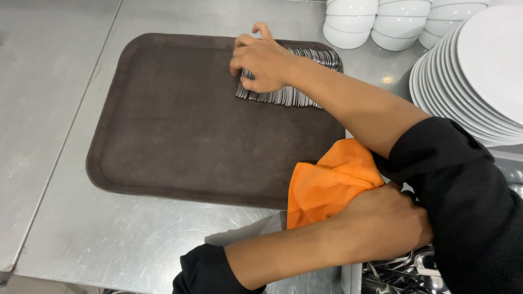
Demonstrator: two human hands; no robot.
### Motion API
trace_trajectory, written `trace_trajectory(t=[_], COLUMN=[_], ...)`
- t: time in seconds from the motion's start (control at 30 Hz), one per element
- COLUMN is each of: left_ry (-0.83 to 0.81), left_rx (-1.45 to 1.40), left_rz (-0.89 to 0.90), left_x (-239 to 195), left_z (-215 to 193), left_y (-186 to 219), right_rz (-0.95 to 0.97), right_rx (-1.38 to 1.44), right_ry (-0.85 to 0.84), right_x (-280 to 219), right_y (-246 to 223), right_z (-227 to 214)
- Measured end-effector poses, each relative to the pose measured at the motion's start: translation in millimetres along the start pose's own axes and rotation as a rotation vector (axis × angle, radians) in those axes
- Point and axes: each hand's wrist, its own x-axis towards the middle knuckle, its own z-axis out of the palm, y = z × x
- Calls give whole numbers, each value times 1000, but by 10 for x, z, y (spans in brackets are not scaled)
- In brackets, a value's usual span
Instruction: Wiping spoons with a cloth and arranging them neatly on a tray.
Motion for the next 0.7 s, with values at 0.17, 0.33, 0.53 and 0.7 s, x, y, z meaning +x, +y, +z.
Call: trace_trajectory(t=[0.17,0.33,0.53,0.7], left_ry=[51,49,14,28], left_rx=[-19,-31,-24,-42], left_rz=[10,-8,-22,-7], left_x=[-8,4,8,-14], left_z=[24,47,29,29], left_y=[-3,1,6,-1], right_rz=[153,170,172,214], right_rx=[105,85,89,78], right_ry=[-96,-112,-89,-167], right_x=[3,9,6,39], right_y=[-33,-11,16,-31], right_z=[-42,-15,4,-55])
